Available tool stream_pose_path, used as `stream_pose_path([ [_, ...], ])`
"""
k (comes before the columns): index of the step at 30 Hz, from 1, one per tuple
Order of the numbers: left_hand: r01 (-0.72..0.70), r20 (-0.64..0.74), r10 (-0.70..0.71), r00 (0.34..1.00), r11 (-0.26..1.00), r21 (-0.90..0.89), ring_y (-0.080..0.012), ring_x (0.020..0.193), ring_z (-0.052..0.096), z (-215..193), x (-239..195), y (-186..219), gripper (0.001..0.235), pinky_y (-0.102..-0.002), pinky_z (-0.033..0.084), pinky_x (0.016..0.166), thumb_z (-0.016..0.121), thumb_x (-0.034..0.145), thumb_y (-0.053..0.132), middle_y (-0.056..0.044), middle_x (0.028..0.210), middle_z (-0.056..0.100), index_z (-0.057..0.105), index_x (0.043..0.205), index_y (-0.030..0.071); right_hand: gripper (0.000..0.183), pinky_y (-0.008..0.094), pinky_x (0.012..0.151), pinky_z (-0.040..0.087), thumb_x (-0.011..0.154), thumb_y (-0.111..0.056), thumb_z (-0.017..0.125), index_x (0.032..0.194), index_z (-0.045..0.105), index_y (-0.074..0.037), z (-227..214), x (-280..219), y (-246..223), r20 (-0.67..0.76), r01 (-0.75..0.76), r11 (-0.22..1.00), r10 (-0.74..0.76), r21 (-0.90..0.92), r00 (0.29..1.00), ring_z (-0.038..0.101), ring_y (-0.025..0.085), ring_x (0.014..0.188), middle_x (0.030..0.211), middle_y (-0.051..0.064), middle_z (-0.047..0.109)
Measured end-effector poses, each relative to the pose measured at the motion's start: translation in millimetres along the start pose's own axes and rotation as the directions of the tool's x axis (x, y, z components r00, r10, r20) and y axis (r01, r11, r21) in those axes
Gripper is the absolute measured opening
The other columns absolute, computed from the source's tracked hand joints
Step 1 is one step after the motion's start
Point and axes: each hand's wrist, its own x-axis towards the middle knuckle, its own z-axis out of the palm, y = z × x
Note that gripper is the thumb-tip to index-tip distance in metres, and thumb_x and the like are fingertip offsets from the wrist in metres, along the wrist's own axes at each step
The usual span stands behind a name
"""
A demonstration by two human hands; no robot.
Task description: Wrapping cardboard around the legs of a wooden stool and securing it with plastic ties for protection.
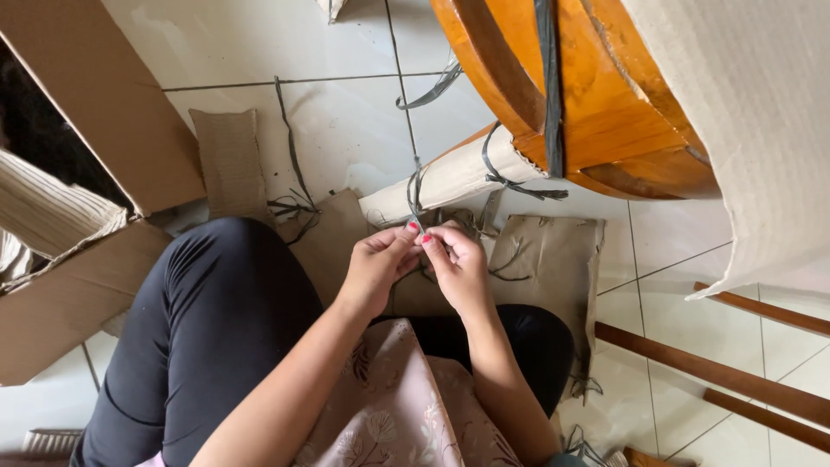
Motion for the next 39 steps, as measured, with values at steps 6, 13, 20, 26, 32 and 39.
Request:
stream_pose_path([
  [6, -0.484, -0.063, 0.491, 0.869, 0.869, 0.101, -0.0096, 0.095, 0.063, -1, -15, 6, 0.020, -0.033, 0.056, 0.094, 0.064, 0.104, 0.019, -0.011, 0.096, 0.079, 0.080, 0.102, 0.006, 0.010, 0.028, 0.062, 0.055, 0.086, -0.002, 0.084, 0.094, 0.081, -0.007, -2, -2, -29, -0.144, 0.366, 0.843, -0.450, -0.395, 0.881, 0.065, 0.016, 0.066, 0.080, 0.004, 0.068],
  [13, -0.602, 0.020, 0.642, 0.767, 0.730, -0.324, -0.0215, 0.095, 0.070, 14, 12, 16, 0.026, -0.041, 0.059, 0.098, 0.053, 0.109, 0.021, -0.018, 0.091, 0.071, 0.066, 0.105, -0.001, 0.008, 0.027, 0.058, 0.052, 0.087, -0.009, 0.085, 0.088, 0.076, -0.008, -1, 11, -38, -0.158, 0.428, 0.812, -0.520, -0.397, 0.839, 0.061, 0.015, 0.061, 0.079, 0.003, 0.068],
  [20, -0.325, 0.121, 0.492, 0.862, 0.720, -0.613, -0.0063, 0.075, 0.058, 6, 35, 36, 0.017, -0.024, 0.057, 0.076, 0.048, 0.110, 0.025, 0.004, 0.077, 0.048, 0.053, 0.111, 0.008, 0.017, 0.033, 0.063, 0.055, 0.098, -0.012, 0.070, 0.083, 0.066, -0.006, 6, 3, -45, 0.146, 0.516, 0.840, -0.496, -0.169, 0.856, 0.063, 0.022, 0.063, 0.087, 0.009, 0.072],
  [26, -0.277, 0.219, 0.572, 0.790, 0.653, -0.705, -0.0021, 0.059, 0.030, 4, 68, 51, 0.013, -0.016, 0.034, 0.055, 0.040, 0.113, 0.023, 0.007, 0.075, 0.032, 0.048, 0.109, 0.014, 0.020, 0.036, 0.063, 0.057, 0.100, -0.012, 0.067, 0.082, 0.062, -0.005, -30, 14, -40, 0.271, 0.614, 0.698, -0.551, -0.367, 0.789, 0.066, 0.031, 0.063, 0.079, 0.010, 0.068],
  [32, -0.256, 0.222, 0.567, 0.793, 0.641, -0.723, -0.0043, 0.059, 0.029, 0, 71, 53, 0.013, -0.019, 0.036, 0.056, 0.042, 0.112, 0.024, 0.005, 0.075, 0.036, 0.050, 0.113, 0.014, 0.023, 0.036, 0.061, 0.056, 0.102, -0.019, 0.067, 0.083, 0.061, -0.008, -54, 32, -11, 0.265, 0.614, 0.574, -0.576, -0.542, 0.773, 0.066, 0.030, 0.063, 0.079, 0.008, 0.067],
  [39, 0.039, 0.348, 0.200, 0.916, 0.818, -0.574, -0.0035, 0.057, 0.034, -18, 59, 63, 0.017, -0.020, 0.034, 0.056, 0.036, 0.113, 0.021, 0.008, 0.069, 0.039, 0.051, 0.108, 0.015, 0.014, 0.039, 0.062, 0.057, 0.099, -0.017, 0.072, 0.088, 0.070, -0.010, -45, 70, 42, 0.157, 0.608, 0.560, -0.649, -0.563, 0.744, 0.070, 0.032, 0.067, 0.075, 0.008, 0.068],
])
